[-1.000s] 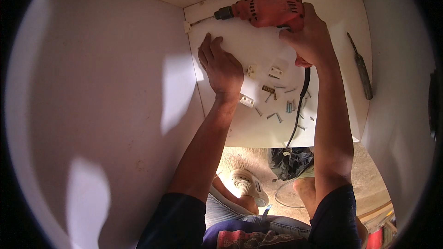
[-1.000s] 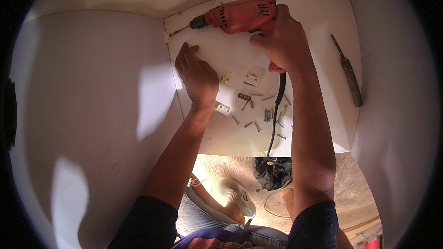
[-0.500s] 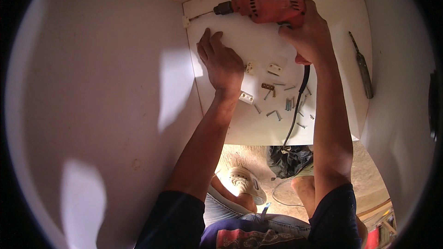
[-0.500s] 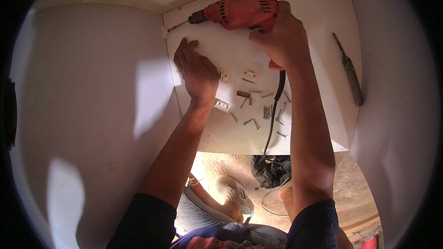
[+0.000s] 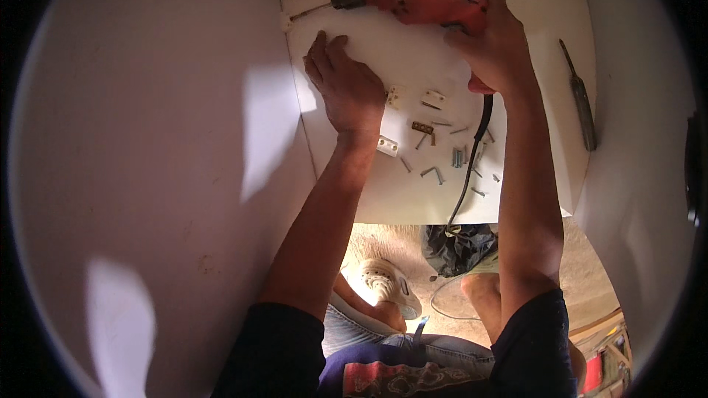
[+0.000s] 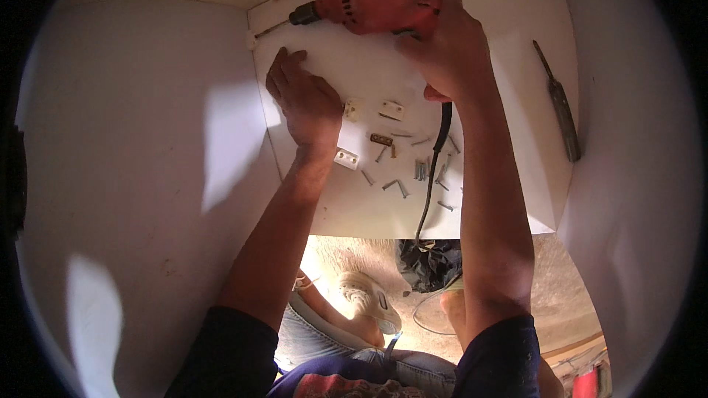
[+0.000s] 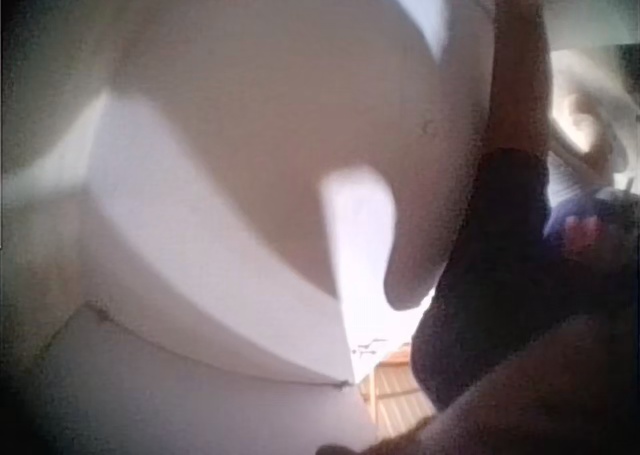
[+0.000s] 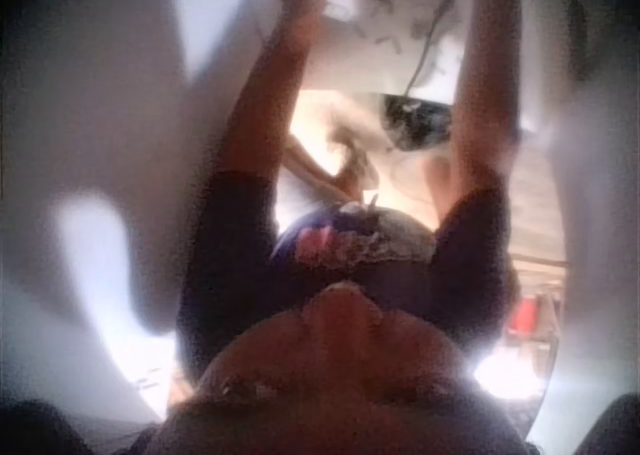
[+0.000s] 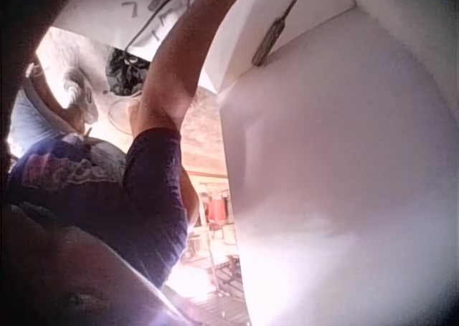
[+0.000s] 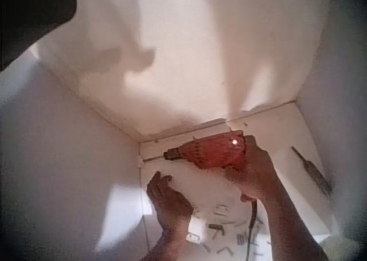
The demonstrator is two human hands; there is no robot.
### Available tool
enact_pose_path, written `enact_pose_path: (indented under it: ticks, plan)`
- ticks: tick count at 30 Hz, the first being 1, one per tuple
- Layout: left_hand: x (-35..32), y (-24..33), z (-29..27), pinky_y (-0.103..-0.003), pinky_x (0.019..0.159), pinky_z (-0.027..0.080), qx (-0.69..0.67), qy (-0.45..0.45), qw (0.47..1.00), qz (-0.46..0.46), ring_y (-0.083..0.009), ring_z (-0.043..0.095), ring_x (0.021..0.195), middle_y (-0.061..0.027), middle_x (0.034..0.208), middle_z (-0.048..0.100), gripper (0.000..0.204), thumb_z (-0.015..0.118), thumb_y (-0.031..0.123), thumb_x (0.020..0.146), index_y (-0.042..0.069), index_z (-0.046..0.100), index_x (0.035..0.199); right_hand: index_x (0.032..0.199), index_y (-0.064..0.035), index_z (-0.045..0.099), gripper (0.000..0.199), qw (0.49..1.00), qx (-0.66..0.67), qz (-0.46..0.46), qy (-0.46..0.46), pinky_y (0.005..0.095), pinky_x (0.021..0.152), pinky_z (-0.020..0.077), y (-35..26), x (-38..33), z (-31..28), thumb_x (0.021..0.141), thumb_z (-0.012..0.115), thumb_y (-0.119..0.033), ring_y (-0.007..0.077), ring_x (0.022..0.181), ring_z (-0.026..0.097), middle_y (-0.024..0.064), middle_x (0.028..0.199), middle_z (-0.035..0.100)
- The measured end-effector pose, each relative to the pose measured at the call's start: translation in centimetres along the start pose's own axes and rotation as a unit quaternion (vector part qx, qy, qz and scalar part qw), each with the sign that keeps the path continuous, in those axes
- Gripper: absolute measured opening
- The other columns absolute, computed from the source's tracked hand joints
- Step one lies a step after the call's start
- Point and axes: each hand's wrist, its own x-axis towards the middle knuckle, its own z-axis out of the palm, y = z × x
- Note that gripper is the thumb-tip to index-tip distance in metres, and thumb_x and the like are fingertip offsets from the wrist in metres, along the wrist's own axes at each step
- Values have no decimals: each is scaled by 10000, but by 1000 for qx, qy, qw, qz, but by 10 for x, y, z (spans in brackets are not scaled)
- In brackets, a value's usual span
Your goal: The person uses a drill to screw hardware into the interior corner of a white cabinet, picking up screws and plastic brackets from the bottom of the unit.
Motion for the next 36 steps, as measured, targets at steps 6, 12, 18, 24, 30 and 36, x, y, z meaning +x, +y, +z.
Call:
enact_pose_path:
  ticks: [6,12,18,24,30,36]
  plan:
    - [0,3,0,-595,1135,420,4,-16,1000,-23,-490,484,1339,-296,1469,511,417,525,-26,930,-18,541,1346,1255,42,531,612,1000,20,16,-14,402,440,640,-2,-1,0,749,793,-180,316,643,760,186,937,768]
    - [1,6,3,-593,1132,420,-6,-3,1000,-20,-492,470,1353,-293,1463,510,452,531,-42,919,2,530,1369,1215,38,533,593,1000,-13,-1,1,415,445,649,2,0,2,740,807,-186,319,665,771,181,933,770]
    - [0,2,4,-597,1132,415,-5,-5,1000,-9,-489,477,1348,-297,1464,511,436,529,-43,917,0,537,1350,1203,39,537,582,996,-7,86,-26,410,458,653,-22,-8,-1,743,811,-188,308,649,770,185,911,767]
    - [0,-4,5,-593,1124,418,4,8,1000,10,-489,479,1345,-292,1449,526,430,522,-49,907,-5,544,1334,1271,14,546,623,994,7,97,-44,397,452,638,-15,-8,-2,754,820,-200,301,738,791,168,969,779]
    - [3,-7,7,-572,1146,397,-59,26,998,17,-460,497,1336,-275,1409,560,420,512,-53,907,-14,548,1323,1373,-62,567,712,994,-67,22,84,391,645,677,39,-28,-11,761,853,-287,302,914,805,144,1105,786]
    - [7,-51,7,-469,1132,457,-109,35,991,75,-355,615,1243,-176,1286,676,315,564,-14,961,-21,675,1256,1406,-79,586,760,989,-89,81,86,404,917,623,44,-53,-24,788,864,-423,290,986,796,136,1110,797]
